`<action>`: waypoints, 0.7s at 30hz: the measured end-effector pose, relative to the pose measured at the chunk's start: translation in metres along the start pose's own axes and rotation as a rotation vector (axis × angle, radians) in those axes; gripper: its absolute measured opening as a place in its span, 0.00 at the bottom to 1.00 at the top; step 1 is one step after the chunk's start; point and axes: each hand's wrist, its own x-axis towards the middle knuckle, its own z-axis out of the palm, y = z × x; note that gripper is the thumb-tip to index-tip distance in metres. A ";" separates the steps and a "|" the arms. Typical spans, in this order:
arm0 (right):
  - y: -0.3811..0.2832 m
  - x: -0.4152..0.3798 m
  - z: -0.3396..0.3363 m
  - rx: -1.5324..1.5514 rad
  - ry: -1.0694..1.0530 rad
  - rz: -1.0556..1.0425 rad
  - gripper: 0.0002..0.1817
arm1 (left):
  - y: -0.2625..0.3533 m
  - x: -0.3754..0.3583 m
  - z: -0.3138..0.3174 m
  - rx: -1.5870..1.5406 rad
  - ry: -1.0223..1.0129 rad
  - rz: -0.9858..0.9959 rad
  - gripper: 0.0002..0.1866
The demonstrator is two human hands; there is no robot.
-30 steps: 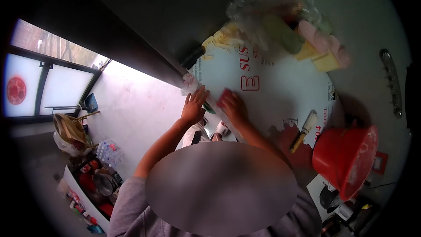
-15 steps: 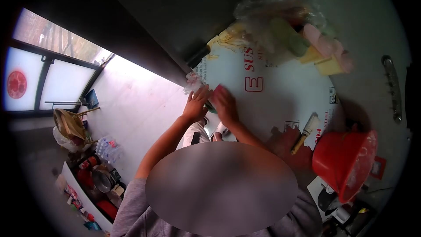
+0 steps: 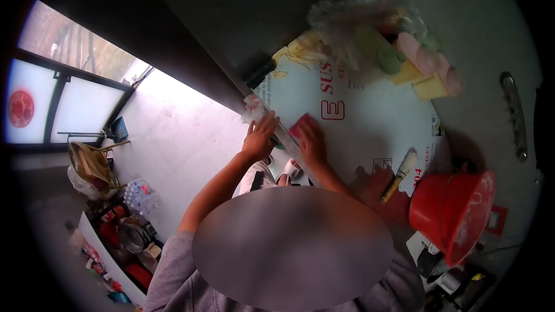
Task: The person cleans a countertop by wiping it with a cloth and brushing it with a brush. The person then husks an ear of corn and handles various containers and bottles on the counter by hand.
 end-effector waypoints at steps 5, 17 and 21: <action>0.031 -0.055 -0.052 0.103 -0.172 -0.108 0.23 | -0.005 0.002 0.000 0.027 -0.013 0.021 0.46; 0.010 -0.039 -0.020 0.005 -0.007 -0.052 0.19 | -0.003 0.003 -0.002 0.078 -0.019 0.040 0.48; 0.019 -0.065 -0.061 0.041 -0.144 -0.109 0.20 | -0.003 0.004 0.001 0.040 0.002 0.034 0.48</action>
